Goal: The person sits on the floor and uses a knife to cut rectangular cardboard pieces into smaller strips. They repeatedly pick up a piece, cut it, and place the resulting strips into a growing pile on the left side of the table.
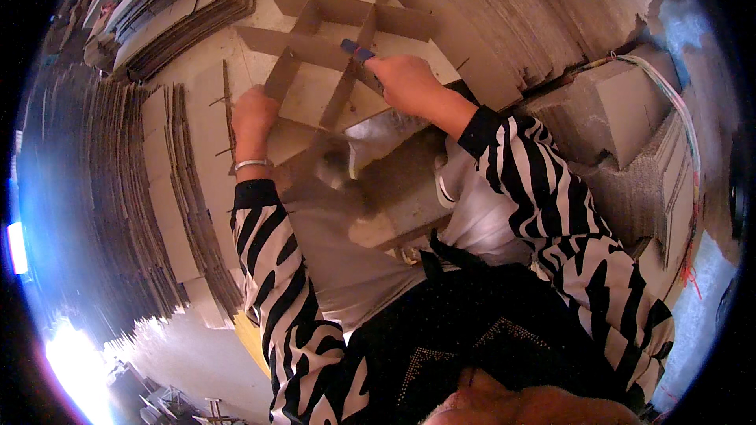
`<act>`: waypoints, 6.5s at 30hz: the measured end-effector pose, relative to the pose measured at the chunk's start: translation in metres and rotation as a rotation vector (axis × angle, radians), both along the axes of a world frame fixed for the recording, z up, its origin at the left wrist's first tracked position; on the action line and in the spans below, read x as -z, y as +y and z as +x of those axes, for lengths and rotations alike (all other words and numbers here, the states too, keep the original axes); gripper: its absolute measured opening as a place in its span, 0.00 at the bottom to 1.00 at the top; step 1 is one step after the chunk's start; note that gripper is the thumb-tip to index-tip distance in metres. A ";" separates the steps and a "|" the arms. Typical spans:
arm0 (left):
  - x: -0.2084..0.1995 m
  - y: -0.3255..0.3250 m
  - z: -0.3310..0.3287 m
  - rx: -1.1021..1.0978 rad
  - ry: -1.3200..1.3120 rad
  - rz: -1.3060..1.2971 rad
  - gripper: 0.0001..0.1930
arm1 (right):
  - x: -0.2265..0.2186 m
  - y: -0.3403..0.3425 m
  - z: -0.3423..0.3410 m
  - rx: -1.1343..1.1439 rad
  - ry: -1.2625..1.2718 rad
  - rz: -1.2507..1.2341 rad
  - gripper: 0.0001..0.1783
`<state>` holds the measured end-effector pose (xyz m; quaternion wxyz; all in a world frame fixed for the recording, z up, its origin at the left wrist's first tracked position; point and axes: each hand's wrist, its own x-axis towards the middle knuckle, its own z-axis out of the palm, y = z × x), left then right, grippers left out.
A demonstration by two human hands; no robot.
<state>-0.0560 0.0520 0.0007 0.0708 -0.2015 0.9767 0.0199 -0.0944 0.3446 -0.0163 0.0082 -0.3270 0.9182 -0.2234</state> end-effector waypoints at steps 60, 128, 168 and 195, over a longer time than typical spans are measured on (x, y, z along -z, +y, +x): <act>-0.038 -0.079 0.157 0.112 0.617 -0.191 0.20 | -0.063 0.033 -0.004 0.108 0.053 -0.118 0.15; 0.058 -0.059 0.070 -0.396 0.472 1.284 0.17 | -0.016 -0.017 0.032 -0.193 0.202 0.048 0.15; -0.021 0.034 0.099 0.017 0.369 0.187 0.13 | -0.088 0.028 0.048 -0.171 -0.034 -0.482 0.17; -0.001 0.069 0.093 0.253 0.258 0.280 0.11 | -0.068 -0.003 0.054 -0.257 0.028 0.111 0.19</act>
